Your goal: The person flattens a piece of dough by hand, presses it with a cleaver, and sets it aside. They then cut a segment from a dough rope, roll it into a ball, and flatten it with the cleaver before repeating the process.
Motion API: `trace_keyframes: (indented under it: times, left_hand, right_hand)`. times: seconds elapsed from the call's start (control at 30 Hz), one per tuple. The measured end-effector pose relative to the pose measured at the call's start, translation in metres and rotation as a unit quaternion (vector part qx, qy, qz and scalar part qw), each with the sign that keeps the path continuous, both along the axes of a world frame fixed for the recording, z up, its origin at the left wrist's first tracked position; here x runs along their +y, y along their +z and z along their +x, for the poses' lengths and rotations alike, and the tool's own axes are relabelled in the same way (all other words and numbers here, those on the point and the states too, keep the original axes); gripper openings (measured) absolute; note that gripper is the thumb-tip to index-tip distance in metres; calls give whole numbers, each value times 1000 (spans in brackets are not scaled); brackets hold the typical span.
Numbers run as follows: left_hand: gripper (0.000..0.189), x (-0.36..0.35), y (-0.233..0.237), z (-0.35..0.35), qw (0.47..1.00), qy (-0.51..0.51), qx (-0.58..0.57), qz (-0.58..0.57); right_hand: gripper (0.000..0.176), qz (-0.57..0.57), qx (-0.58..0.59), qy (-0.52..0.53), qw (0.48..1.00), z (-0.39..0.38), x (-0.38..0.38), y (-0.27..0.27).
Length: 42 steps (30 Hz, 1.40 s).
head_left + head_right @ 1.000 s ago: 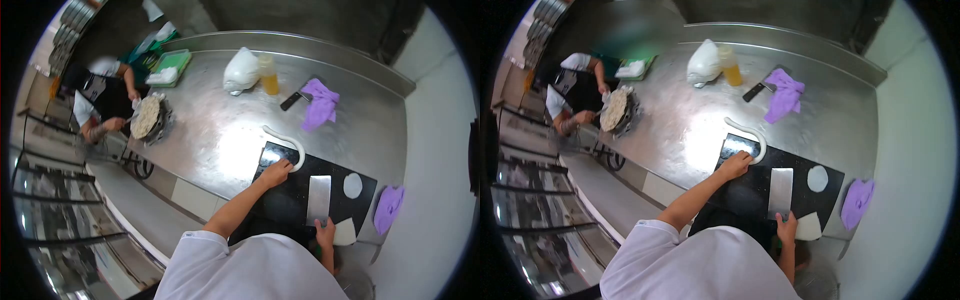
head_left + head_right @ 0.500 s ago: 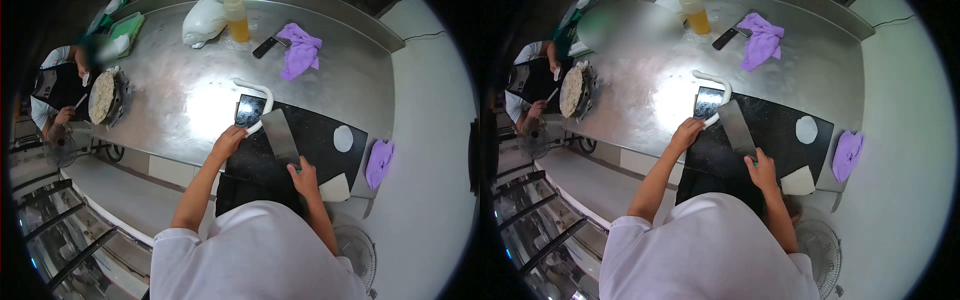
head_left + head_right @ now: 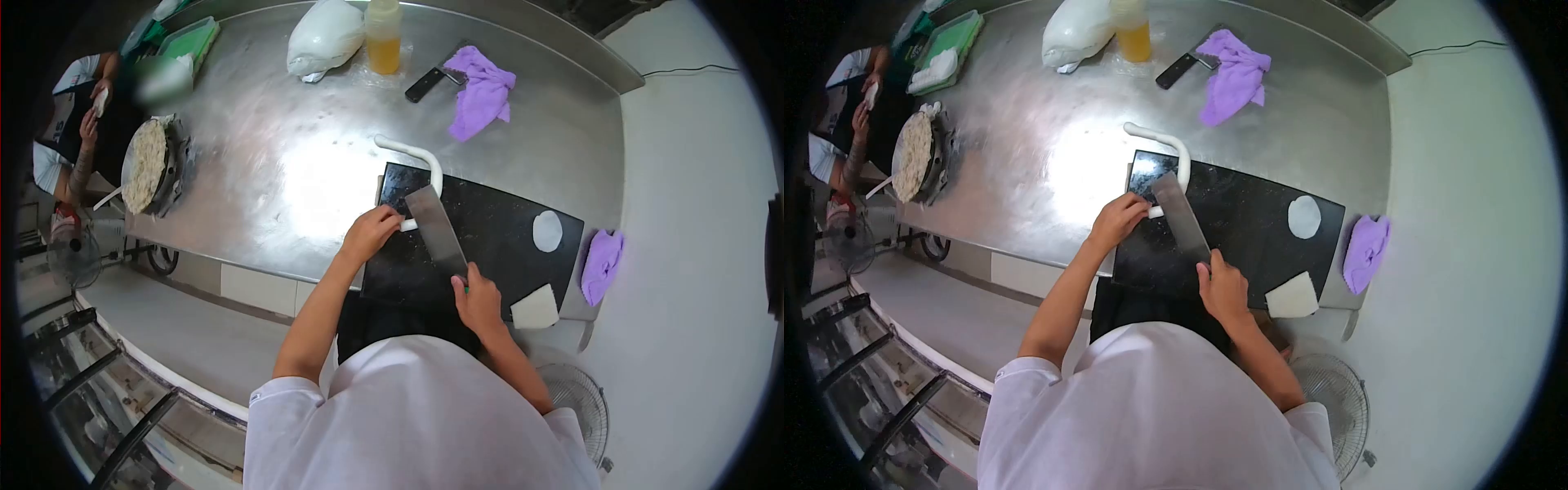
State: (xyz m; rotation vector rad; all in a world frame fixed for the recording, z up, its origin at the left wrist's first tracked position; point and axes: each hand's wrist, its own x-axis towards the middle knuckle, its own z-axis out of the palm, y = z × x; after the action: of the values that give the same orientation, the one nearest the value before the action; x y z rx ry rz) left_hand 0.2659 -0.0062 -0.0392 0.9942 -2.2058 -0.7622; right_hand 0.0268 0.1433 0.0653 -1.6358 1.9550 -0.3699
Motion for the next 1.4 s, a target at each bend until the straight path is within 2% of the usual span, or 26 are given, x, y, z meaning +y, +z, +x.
trace_keyframes:
  times: [0.17, 0.33, 0.47, 0.57, 0.63, 0.7, 0.77, 0.83, 0.9, 0.97, 1.03, 1.07, 1.13, 1.17, 1.23, 1.3, 1.37, 1.4]
  left_hand:
    - [27, -7, -3, -2, 998, -37, 8, -42]
    - [22, -14, -4, 1, 990, -100, -76, -65]
    - [25, -20, 0, 0, 991, -90, -72, -66]
    - [22, -19, -3, 6, 997, -58, -19, -54]
    - [22, -16, -1, 17, 999, 28, 21, 1]
    - [22, -13, 1, 26, 998, 48, 28, 11]
    - [22, -2, -4, 37, 992, 103, 62, 49]
    - [31, 10, 17, 44, 959, 190, 111, 178]
    - [40, 17, 25, 55, 933, 223, 163, 229]
    - [23, 23, 12, 77, 948, 183, 153, 210]
    - [22, 27, 10, 95, 945, 144, 165, 241]
    - [16, 29, 11, 105, 941, 119, 164, 270]
    - [11, 31, 2, 123, 937, 89, 154, 300]
    - [7, 33, -4, 131, 932, 57, 145, 329]
    - [8, 31, -10, 144, 930, 15, 133, 343]
    - [8, 26, -10, 145, 939, -40, 111, 323]
    - [8, 12, -4, 133, 941, -115, 112, 298]
    - [8, 4, -1, 121, 948, -166, 103, 251]
  right_hand:
    - [36, 34, 11, -7, 999, 6, -3, 0]
    - [41, 76, 11, -8, 997, 19, -6, -7]
    - [43, 104, 6, -10, 994, 39, -14, -32]
    - [42, 77, -19, -28, 996, 57, -34, -41]
    - [41, 79, -23, -22, 996, 65, -43, -42]
    - [41, 70, -21, -11, 997, 73, -54, -39]
    - [43, 65, -81, -43, 994, 83, -44, -41]
    - [44, 29, -100, -81, 991, 86, -23, -53]
    - [44, -2, -147, -87, 985, 81, -7, -49]
    - [43, -7, -131, -101, 986, 78, 6, -39]
    - [42, -14, -99, -126, 987, 82, 13, -31]
    - [42, -13, -100, -126, 987, 86, 14, -29]
    - [39, -29, -49, -190, 980, 101, 17, -24]
    - [39, -24, -48, -196, 979, 109, 17, -26]
    - [35, -86, -99, -216, 968, 122, 15, -27]
    - [34, -45, -157, -290, 943, 137, 21, -25]
    - [34, -124, -120, -292, 941, 153, 34, -24]
    - [34, -120, -108, -327, 931, 159, 47, -24]
